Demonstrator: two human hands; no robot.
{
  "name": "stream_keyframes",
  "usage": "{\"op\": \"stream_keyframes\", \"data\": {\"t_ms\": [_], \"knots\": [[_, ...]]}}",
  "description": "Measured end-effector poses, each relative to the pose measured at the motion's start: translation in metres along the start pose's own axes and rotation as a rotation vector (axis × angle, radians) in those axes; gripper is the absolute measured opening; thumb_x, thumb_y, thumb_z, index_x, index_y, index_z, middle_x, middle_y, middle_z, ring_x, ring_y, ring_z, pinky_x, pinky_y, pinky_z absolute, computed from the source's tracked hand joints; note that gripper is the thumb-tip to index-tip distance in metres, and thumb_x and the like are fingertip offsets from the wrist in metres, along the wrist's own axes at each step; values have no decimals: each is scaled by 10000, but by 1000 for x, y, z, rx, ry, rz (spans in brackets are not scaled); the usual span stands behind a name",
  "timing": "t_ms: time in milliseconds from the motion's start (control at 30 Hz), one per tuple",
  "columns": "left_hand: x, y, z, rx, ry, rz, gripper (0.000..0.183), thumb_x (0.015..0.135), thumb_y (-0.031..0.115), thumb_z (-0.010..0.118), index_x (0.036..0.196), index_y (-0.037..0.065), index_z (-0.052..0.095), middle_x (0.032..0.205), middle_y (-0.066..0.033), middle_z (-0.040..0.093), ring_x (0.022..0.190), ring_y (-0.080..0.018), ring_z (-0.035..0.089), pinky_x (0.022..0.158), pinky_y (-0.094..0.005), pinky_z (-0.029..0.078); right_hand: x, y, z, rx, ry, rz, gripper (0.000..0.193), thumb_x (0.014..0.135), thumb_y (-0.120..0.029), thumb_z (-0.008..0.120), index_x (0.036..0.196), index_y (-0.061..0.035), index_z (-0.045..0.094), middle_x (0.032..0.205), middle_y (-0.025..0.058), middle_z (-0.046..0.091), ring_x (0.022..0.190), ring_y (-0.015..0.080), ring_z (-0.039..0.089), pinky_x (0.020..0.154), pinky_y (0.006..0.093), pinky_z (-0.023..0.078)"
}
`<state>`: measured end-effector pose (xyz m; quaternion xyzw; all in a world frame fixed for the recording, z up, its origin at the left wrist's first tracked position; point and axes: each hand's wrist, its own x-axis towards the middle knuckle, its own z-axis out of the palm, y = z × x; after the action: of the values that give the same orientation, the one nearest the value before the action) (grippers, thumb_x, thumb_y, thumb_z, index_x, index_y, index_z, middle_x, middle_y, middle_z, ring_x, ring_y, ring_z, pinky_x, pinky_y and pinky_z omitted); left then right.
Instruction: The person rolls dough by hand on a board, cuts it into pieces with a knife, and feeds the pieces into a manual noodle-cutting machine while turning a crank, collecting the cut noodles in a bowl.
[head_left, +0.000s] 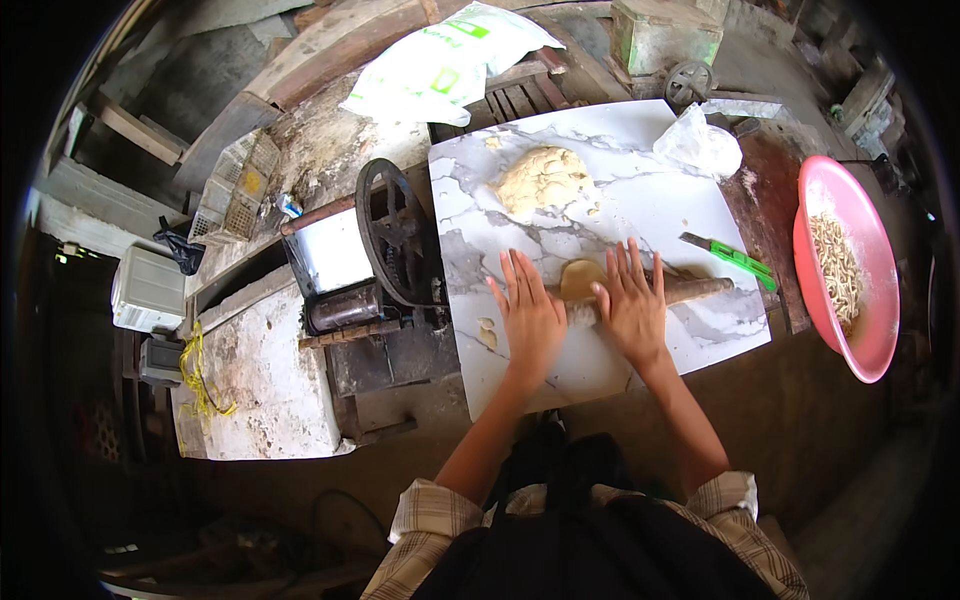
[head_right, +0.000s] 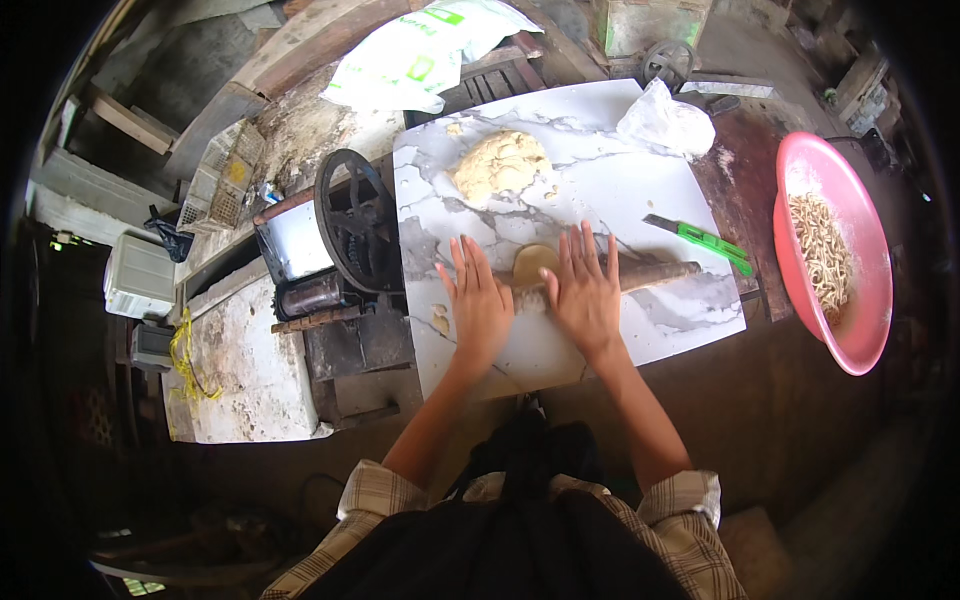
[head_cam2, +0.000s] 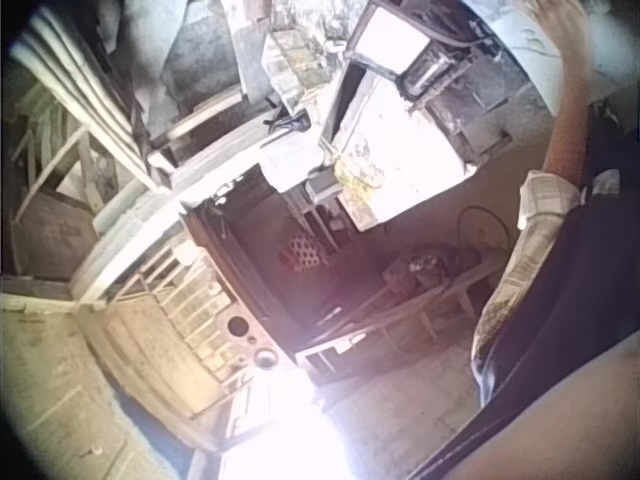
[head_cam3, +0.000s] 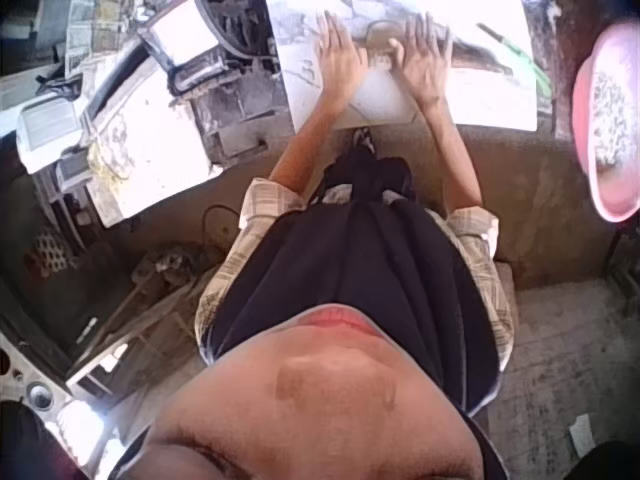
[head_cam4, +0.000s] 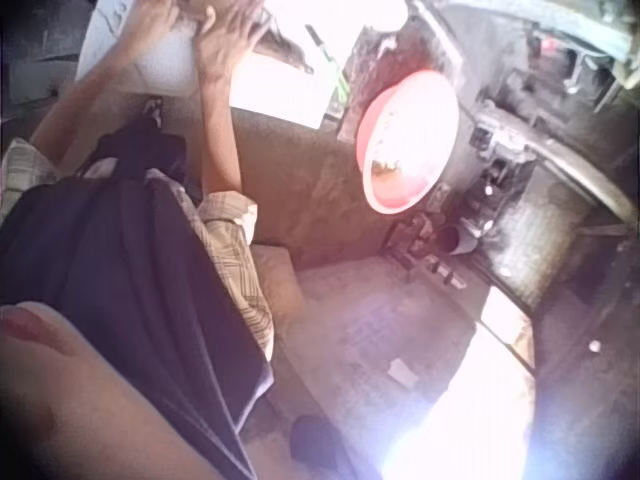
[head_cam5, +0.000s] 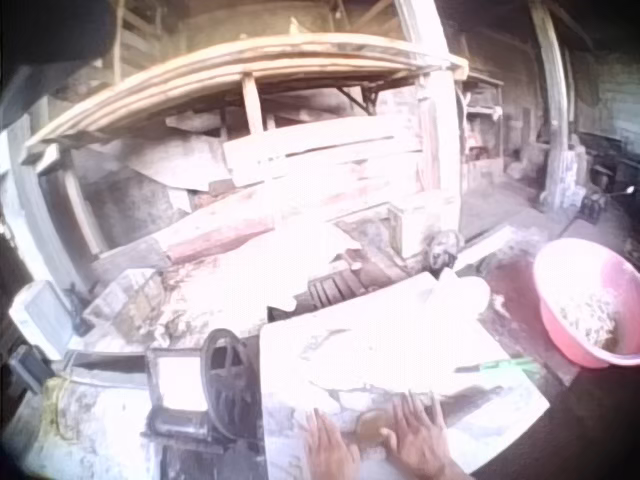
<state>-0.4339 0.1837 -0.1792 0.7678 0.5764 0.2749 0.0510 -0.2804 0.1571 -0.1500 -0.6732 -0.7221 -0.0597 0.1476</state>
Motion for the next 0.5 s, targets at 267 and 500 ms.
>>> {"op": "stream_keyframes", "data": {"t_ms": [267,500], "knots": [[-30,10,-25,-60,-31,62,564,844,112,465,1352,-57,287,1341,-190,356,1328,-363,247,1069,-574,119,-53,0,-43,238,-84,-99,650,774,-174,630,1324,16,339,1241,180,445,1153,321,438,1012,459,307],[-17,14,-31,-280,63,35,430,826,86,495,1249,38,434,1218,-107,488,1251,-319,373,1064,-558,180,-17,34,-50,420,-149,-261,411,719,-114,670,1091,-37,511,1022,137,551,987,316,519,853,395,430]]}}
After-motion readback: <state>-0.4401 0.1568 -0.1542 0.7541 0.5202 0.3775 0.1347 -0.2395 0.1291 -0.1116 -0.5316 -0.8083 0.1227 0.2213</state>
